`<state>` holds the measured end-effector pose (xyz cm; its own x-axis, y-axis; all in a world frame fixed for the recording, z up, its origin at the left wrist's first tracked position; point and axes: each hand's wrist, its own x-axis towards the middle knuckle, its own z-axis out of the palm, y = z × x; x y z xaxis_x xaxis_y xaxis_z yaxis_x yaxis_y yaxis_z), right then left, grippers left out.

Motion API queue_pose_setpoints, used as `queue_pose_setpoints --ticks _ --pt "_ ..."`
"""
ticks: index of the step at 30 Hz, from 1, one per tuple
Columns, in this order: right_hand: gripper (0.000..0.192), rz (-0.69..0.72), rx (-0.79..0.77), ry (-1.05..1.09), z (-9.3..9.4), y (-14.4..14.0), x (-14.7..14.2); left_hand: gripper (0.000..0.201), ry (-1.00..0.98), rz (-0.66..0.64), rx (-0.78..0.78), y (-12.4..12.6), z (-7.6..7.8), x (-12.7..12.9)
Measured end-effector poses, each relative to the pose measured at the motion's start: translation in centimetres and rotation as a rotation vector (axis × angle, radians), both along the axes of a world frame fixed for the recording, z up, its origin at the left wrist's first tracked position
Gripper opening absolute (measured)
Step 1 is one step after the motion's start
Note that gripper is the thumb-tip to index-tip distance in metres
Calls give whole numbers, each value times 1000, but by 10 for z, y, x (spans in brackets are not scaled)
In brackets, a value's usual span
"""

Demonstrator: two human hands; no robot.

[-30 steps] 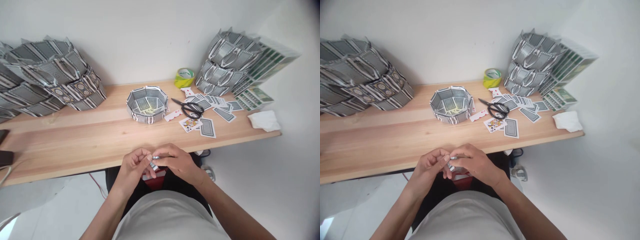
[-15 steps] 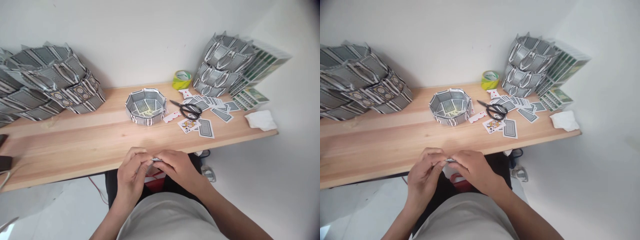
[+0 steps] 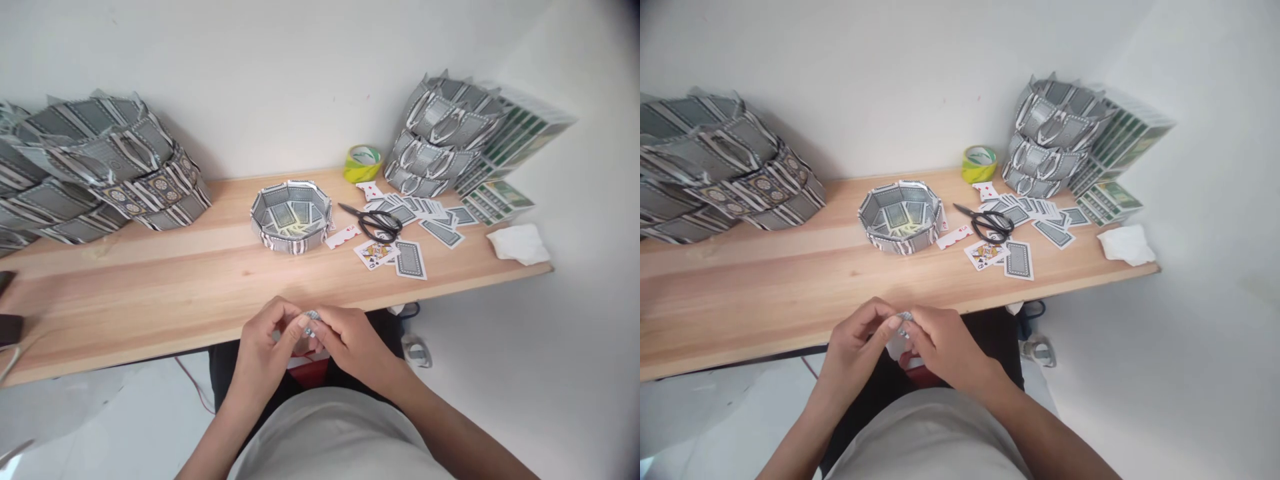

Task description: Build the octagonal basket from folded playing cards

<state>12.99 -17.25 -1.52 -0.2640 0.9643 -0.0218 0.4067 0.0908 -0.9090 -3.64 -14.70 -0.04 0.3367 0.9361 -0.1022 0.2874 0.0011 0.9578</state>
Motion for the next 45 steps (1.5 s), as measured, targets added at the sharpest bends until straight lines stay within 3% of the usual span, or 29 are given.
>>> queue_pose_setpoints --ticks 5,12,20,26,31,35,39,42,45 --pt "32 87 34 10 4 2 2 31 78 -196 88 3 9 -7" --pt "36 158 50 36 7 6 3 34 -150 -177 -54 0 1 -8" --pt "47 170 -92 74 3 0 4 39 64 -286 -34 -1 8 -17" --pt "43 216 -175 178 -2 2 4 42 -108 -241 -77 -7 6 -12" --pt "47 233 -209 251 -8 2 5 42 -101 -175 -86 -11 2 -8" --pt "47 317 -370 432 -9 3 9 28 -268 -196 -135 -12 3 -12" --pt "52 421 -518 602 -16 2 8 33 -391 -306 -31 -6 -1 -14" --pt "57 498 -571 671 -28 -2 1 23 -462 -363 34 -1 -9 -10" --pt "61 488 -523 643 -40 -6 -9 15 -549 -369 -14 1 -13 -4"
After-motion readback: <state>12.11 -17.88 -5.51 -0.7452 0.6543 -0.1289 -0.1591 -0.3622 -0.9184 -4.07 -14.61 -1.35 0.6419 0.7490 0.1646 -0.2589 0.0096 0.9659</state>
